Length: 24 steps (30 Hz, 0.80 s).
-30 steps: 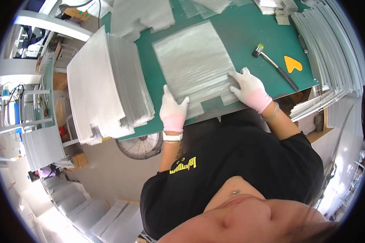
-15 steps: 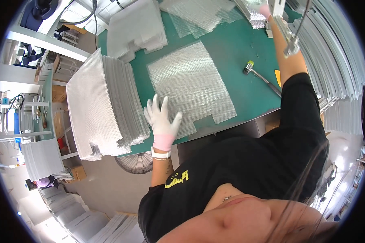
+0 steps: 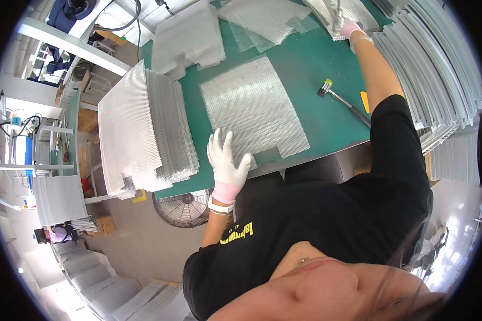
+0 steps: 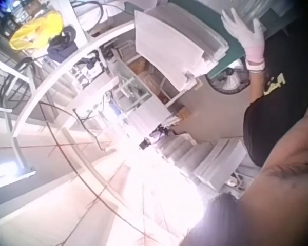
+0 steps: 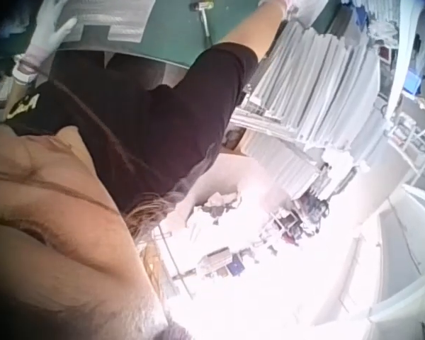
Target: Assemble metal mesh filters into frames using a mallet and power drill.
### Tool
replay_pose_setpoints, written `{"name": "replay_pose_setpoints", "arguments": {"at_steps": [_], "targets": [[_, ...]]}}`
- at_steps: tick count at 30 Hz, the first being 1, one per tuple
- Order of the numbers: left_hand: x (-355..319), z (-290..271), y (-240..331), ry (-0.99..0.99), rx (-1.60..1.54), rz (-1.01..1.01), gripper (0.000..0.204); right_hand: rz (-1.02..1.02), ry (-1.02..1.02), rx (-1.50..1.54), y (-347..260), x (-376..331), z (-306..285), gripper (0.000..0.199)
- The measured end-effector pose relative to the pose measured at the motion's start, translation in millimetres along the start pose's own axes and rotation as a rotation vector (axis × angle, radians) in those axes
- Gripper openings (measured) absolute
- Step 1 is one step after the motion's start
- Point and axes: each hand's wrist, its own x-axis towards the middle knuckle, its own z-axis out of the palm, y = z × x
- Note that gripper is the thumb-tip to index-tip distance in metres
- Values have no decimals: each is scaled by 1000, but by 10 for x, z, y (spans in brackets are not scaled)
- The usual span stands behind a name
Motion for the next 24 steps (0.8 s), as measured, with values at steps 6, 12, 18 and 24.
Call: {"name": "replay_pose_setpoints", "arguments": {"at_steps": [6,12,18,24], "targets": [[-351,-168,0,10,28,-80,71,36,289,315,-634,-711,-559,90],[-356,-129,38,-24,2,-86,71,-16,39,-50,-581,-866,-535,89],[-287,-105,156,-34,-40,-48,68,-23,77,12,-504,-713,-187,81],[-375,-142,128,-36,-45,-90,71,-1,-32,111,-656,-744,-751,82]]}}
